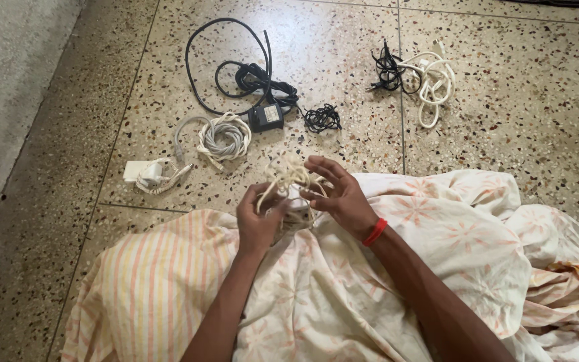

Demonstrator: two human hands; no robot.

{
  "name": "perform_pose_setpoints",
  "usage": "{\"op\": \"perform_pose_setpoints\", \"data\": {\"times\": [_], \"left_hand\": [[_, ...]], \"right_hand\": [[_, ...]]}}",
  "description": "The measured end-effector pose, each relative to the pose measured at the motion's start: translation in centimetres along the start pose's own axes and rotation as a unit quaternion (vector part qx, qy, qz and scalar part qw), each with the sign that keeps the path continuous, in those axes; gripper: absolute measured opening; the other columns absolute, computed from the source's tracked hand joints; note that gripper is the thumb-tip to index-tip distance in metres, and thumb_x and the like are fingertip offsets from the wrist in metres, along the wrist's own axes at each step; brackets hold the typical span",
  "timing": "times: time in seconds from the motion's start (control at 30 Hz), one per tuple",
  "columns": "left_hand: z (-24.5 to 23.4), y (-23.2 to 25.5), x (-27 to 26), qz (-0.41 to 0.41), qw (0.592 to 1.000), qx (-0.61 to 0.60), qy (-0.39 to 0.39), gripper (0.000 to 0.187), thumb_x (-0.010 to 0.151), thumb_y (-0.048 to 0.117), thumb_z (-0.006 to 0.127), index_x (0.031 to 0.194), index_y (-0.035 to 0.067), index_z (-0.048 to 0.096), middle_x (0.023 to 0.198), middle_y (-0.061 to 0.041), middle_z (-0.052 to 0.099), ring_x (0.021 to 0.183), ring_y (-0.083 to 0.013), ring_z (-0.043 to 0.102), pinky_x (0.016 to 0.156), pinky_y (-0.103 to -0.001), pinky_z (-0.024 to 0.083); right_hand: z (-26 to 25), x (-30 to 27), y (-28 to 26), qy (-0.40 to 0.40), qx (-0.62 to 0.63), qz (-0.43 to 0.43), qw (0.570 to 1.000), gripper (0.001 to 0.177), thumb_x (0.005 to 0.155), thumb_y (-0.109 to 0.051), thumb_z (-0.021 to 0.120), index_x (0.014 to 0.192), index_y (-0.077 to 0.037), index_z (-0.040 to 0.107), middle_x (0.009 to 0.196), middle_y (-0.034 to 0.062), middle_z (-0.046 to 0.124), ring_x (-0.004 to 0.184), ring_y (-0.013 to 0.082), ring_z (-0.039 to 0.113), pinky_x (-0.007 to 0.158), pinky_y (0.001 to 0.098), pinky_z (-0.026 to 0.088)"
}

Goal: The person sits on the floor and untangles a white power cable by hand. They repeatedly pull, twist, and separate the loops of the cord to straighten it. Other cables and a power adapter are visible on the floor nearby.

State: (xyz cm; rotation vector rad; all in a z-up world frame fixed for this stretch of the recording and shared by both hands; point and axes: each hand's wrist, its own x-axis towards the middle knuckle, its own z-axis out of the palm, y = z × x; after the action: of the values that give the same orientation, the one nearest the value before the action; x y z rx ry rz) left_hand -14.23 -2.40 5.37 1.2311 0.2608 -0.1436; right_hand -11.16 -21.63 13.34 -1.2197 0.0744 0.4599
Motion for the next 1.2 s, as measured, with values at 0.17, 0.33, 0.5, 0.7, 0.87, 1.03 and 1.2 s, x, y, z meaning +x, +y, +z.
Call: {"op": "perform_pose_setpoints", "data": {"times": [0.17, 0.33, 0.5, 0.7, 0.87, 1.03, 1.2], "left_hand": [[-1.7, -2.8, 1.8, -0.011, 0.966, -0.22, 0.133, 0.015, 0.092, -0.002, 0.071, 0.085, 0.002, 0.059, 0.104, -0.015, 0.072, 0.094, -0.0222, 0.074, 0.087, -0.035, 0.064], [-2.9, -2.7, 2.4, -0.009, 0.927, -0.363, 0.092, 0.011, 0.09, -0.001, 0.073, 0.095, 0.003, 0.064, 0.104, -0.015, 0.072, 0.1, -0.022, 0.074, 0.096, -0.032, 0.061], [-1.6, -2.4, 1.6, 0.012, 0.984, -0.158, 0.084, 0.027, 0.088, 0.002, 0.077, 0.114, 0.002, 0.068, 0.1, -0.008, 0.069, 0.086, -0.0123, 0.064, 0.079, -0.026, 0.055], [-1.6, -2.2, 1.2, -0.015, 0.986, -0.009, 0.166, 0.042, 0.082, 0.014, 0.081, 0.119, 0.007, 0.062, 0.094, -0.002, 0.074, 0.083, -0.0092, 0.067, 0.073, -0.024, 0.055], [-2.3, -3.9, 2.3, -0.011, 0.98, -0.133, 0.145, 0.023, 0.089, 0.008, 0.081, 0.112, 0.006, 0.074, 0.103, -0.005, 0.069, 0.093, -0.0124, 0.061, 0.082, -0.026, 0.049], [-3.0, -4.0, 2.4, -0.113, 0.933, -0.325, 0.104, 0.022, 0.086, 0.002, 0.075, 0.107, 0.003, 0.074, 0.099, -0.006, 0.075, 0.09, -0.0164, 0.069, 0.087, -0.032, 0.058], [-3.0, -2.9, 2.3, -0.105, 0.934, -0.324, 0.108, 0.03, 0.081, -0.012, 0.072, 0.109, -0.001, 0.073, 0.102, -0.01, 0.076, 0.095, -0.019, 0.071, 0.091, -0.032, 0.058]], "right_hand": [[0.4, -0.3, 0.2, 0.126, -0.448, 0.094, 0.88, 0.058, 0.087, -0.036, 0.08, 0.135, -0.01, 0.062, 0.122, 0.0139, 0.072, 0.11, 0.0239, 0.073, 0.091, 0.0364, 0.061], [0.7, -0.6, 0.1, 0.05, -0.547, 0.168, 0.819, 0.067, 0.075, -0.046, 0.084, 0.123, -0.008, 0.06, 0.1, 0.0145, 0.076, 0.091, 0.0267, 0.076, 0.08, 0.0389, 0.062], [0.7, -1.3, 1.6, 0.051, -0.623, 0.089, 0.775, 0.03, 0.091, -0.034, 0.074, 0.099, -0.005, 0.072, 0.085, 0.0106, 0.079, 0.074, 0.0229, 0.076, 0.073, 0.0386, 0.061], [-0.4, 0.0, 0.7, 0.109, -0.14, -0.004, 0.984, 0.009, 0.105, -0.012, 0.054, 0.113, -0.008, 0.055, 0.097, 0.0103, 0.076, 0.092, 0.019, 0.073, 0.084, 0.0346, 0.062], [0.8, -0.9, -0.6, 0.162, -0.354, -0.217, 0.895, 0.015, 0.103, -0.001, 0.052, 0.113, -0.007, 0.062, 0.111, 0.012, 0.074, 0.111, 0.024, 0.073, 0.091, 0.0382, 0.059], [2.2, -1.6, -2.1, 0.093, -0.606, -0.298, 0.732, 0.038, 0.082, 0.011, 0.056, 0.112, -0.012, 0.065, 0.117, 0.0141, 0.069, 0.121, 0.0373, 0.061, 0.102, 0.0432, 0.05], [2.3, -1.2, -2.0, 0.088, -0.619, -0.173, 0.761, 0.027, 0.093, -0.007, 0.061, 0.12, -0.008, 0.065, 0.107, 0.016, 0.069, 0.101, 0.0335, 0.066, 0.089, 0.0436, 0.052]]}}
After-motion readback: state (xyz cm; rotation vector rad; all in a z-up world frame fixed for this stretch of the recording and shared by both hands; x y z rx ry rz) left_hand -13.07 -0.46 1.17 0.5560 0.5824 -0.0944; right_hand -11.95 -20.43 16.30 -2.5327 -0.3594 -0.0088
